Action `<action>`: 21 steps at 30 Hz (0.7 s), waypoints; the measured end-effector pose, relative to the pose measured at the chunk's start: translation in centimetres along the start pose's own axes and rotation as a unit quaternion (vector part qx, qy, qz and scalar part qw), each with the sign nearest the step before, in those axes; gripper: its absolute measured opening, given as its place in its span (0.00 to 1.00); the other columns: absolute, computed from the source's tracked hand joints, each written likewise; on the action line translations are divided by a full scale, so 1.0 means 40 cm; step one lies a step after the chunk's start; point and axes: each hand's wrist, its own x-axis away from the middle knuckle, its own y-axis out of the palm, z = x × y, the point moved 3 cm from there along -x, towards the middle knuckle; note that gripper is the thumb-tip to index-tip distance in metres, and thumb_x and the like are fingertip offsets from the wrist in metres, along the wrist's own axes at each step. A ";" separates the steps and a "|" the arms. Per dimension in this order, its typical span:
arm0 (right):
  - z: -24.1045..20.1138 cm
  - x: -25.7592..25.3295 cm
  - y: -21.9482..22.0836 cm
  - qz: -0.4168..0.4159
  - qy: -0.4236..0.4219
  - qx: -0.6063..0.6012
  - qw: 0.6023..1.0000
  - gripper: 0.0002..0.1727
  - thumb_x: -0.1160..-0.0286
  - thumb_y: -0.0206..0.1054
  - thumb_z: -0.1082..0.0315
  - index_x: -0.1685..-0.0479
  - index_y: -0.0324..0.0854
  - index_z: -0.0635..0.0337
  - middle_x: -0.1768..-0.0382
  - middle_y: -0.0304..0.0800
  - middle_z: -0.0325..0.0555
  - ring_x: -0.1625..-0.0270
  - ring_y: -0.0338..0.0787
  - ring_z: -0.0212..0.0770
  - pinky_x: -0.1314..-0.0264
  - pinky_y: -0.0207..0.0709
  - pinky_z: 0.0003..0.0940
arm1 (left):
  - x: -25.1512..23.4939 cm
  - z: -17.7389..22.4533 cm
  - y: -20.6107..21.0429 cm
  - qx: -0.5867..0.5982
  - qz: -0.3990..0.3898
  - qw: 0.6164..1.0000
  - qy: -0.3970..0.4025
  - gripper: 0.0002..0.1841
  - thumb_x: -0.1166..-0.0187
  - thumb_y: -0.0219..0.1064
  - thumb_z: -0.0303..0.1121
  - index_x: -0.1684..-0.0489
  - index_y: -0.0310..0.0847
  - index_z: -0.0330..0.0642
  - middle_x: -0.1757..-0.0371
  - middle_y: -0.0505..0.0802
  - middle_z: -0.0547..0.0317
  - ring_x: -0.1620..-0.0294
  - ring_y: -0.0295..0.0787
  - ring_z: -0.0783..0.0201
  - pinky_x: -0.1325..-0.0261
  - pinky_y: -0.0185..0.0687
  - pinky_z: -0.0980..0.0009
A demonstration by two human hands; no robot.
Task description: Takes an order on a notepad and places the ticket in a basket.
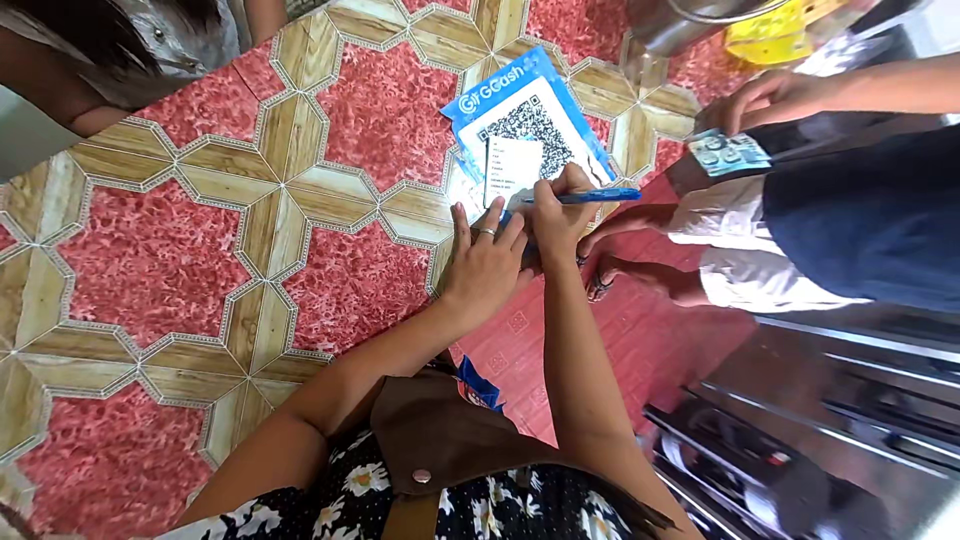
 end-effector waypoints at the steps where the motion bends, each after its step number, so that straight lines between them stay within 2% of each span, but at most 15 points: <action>1: -0.003 0.001 -0.001 0.010 0.007 -0.004 1.000 0.18 0.38 0.62 0.79 0.85 0.62 0.46 0.87 0.64 0.21 0.84 0.65 0.16 0.79 0.61 0.14 | 0.001 0.000 0.001 -0.002 0.003 1.000 0.000 0.30 0.15 0.60 0.54 0.21 0.78 0.45 0.12 0.73 0.53 0.05 0.48 0.40 0.16 0.24 0.21; 4: -0.003 0.000 -0.002 0.022 0.013 0.003 1.000 0.18 0.38 0.61 0.79 0.85 0.61 0.46 0.88 0.62 0.22 0.85 0.64 0.17 0.80 0.59 0.15 | 0.000 0.001 0.003 -0.005 0.007 1.000 0.002 0.30 0.16 0.61 0.54 0.20 0.77 0.45 0.12 0.73 0.53 0.06 0.49 0.40 0.15 0.24 0.22; 11: 0.000 -0.002 -0.006 -0.011 0.004 0.010 1.000 0.17 0.38 0.61 0.79 0.85 0.62 0.46 0.87 0.62 0.22 0.84 0.63 0.17 0.79 0.58 0.14 | 0.000 0.000 0.000 -0.008 0.004 1.000 0.000 0.31 0.16 0.61 0.56 0.19 0.76 0.47 0.11 0.72 0.55 0.06 0.50 0.40 0.16 0.25 0.21; 16: 0.004 -0.008 -0.011 0.017 0.018 -0.009 1.000 0.18 0.39 0.62 0.79 0.85 0.62 0.45 0.87 0.62 0.22 0.84 0.63 0.18 0.78 0.59 0.15 | 0.005 0.000 -0.001 0.022 0.011 1.000 -0.020 0.33 0.18 0.63 0.56 0.15 0.73 0.50 0.09 0.70 0.59 0.06 0.50 0.37 0.18 0.22 0.18; 18: 0.010 -0.019 -0.014 0.031 0.037 -0.048 0.998 0.17 0.36 0.63 0.77 0.82 0.63 0.45 0.86 0.65 0.22 0.83 0.65 0.18 0.78 0.60 0.15 | 0.007 0.001 -0.001 0.013 0.012 1.000 -0.025 0.34 0.16 0.61 0.57 0.13 0.70 0.51 0.08 0.67 0.61 0.06 0.50 0.37 0.19 0.22 0.17; 20: 0.004 -0.028 -0.012 0.019 0.067 -0.087 0.994 0.16 0.26 0.70 0.71 0.76 0.67 0.48 0.83 0.71 0.24 0.84 0.70 0.19 0.80 0.67 0.15 | 0.007 0.003 -0.004 0.008 0.005 1.000 -0.026 0.34 0.15 0.59 0.57 0.13 0.70 0.50 0.08 0.67 0.61 0.06 0.49 0.38 0.19 0.20 0.17; 21: -0.003 -0.032 -0.008 0.002 0.080 -0.100 0.992 0.14 0.26 0.73 0.68 0.72 0.70 0.50 0.80 0.75 0.27 0.83 0.73 0.20 0.79 0.70 0.16 | 0.006 0.005 -0.006 0.005 -0.001 1.000 -0.026 0.33 0.15 0.59 0.57 0.13 0.70 0.50 0.08 0.67 0.60 0.06 0.49 0.38 0.19 0.20 0.17</action>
